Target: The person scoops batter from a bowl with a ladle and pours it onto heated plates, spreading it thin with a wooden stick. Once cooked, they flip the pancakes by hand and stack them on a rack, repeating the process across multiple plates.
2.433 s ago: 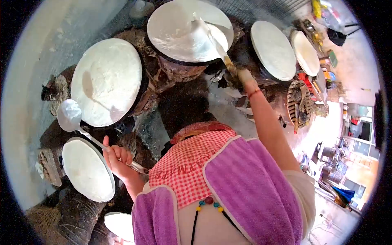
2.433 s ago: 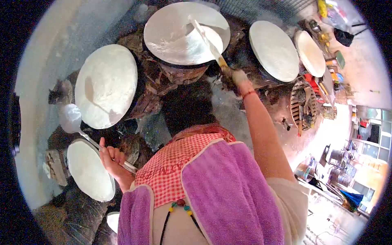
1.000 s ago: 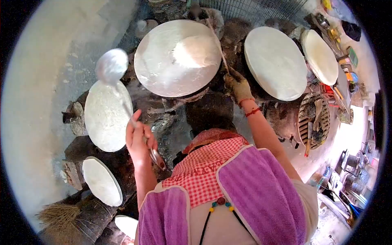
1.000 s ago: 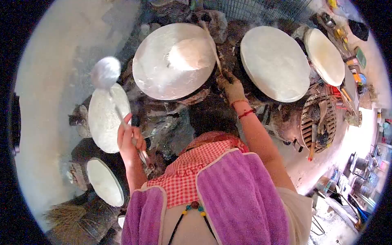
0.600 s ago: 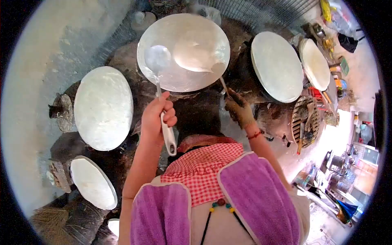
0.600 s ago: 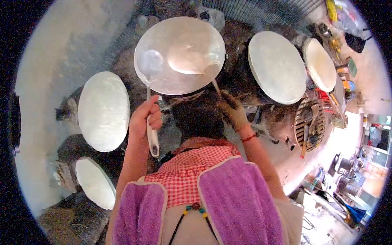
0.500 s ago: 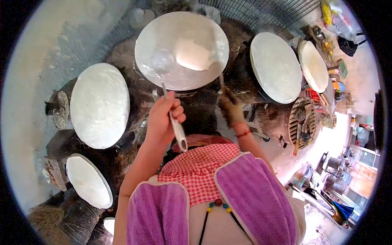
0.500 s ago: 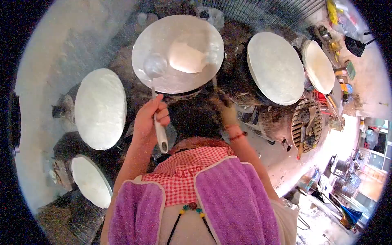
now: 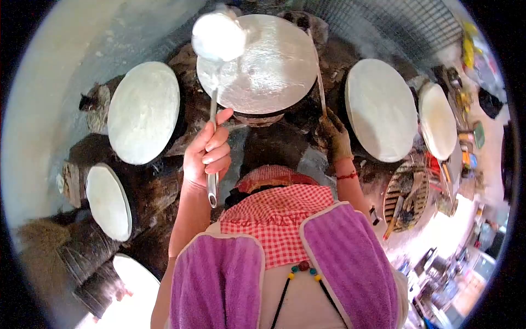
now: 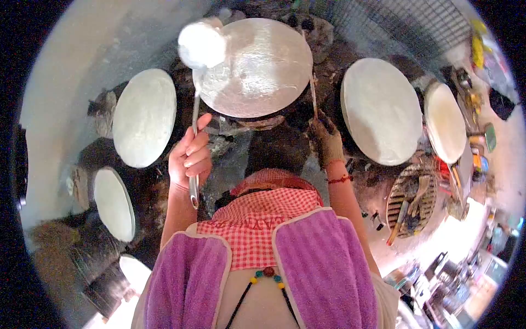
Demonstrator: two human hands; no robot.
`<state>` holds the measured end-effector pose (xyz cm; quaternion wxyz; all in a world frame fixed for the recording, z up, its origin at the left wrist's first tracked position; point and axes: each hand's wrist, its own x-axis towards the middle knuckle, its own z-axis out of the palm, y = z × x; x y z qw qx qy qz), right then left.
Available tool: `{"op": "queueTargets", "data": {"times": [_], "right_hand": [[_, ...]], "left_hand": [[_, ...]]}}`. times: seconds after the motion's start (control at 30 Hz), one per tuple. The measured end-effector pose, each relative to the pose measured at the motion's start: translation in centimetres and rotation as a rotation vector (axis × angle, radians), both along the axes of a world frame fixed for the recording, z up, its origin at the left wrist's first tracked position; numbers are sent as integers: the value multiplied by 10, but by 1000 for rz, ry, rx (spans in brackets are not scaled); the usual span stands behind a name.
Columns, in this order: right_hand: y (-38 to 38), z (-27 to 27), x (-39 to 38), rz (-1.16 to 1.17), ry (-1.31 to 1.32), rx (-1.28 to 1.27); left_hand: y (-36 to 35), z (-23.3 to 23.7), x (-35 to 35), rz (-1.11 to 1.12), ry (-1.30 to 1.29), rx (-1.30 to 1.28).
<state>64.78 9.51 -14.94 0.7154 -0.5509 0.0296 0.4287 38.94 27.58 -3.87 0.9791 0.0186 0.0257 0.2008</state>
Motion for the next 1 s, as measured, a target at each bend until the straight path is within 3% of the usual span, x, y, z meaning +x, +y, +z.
{"op": "queueTargets", "data": {"times": [0.03,0.1,0.13,0.17,0.23,0.3,0.37,0.4,0.43,0.5,0.57,0.63,0.7,0.73,0.77,0.83,0.9,0.97,1.0], "right_hand": [[8,-5,3,33,9,2],[36,-13,-5,400,-385,-58],[50,-14,-9,685,-605,-162],[63,-39,-9,802,-1007,-50],[88,40,-22,1087,-685,-327],[88,28,-8,1036,-988,-9],[75,58,-6,1078,-625,-238],[66,38,-3,938,-420,32],[58,49,1,1028,-436,-148],[48,14,1,1036,-650,-124],[45,-32,-20,1067,-529,9],[53,-35,-46,1079,-399,117],[67,-21,-96,1168,749,123],[72,-20,-125,1290,739,276],[78,3,-161,1443,706,188],[81,50,-232,1718,-374,-134],[69,22,-287,1489,-158,28],[82,6,-328,1459,-280,142],[101,12,-350,1085,511,-115]], "left_hand": [[-2,3,-1,33,9,2],[0,17,-5,69,2,-108],[2,25,-7,85,-57,-205],[3,33,-10,119,-64,-223],[-5,56,-22,170,67,-106],[-23,77,-54,265,74,40],[-52,88,-101,337,-98,160],[-68,93,-121,420,-128,205],[-86,96,-138,493,-156,251],[-114,97,-166,676,54,362],[-142,95,-192,853,144,172],[-168,86,-222,916,96,-123],[-206,61,-261,973,162,-178],[-227,51,-278,991,153,-171],[-252,43,-293,1055,124,-253],[-298,33,-315,1129,77,-339],[-345,24,-336,1263,163,-383],[-387,14,-357,1379,251,-397],[-403,12,-367,1423,264,-405]]}}
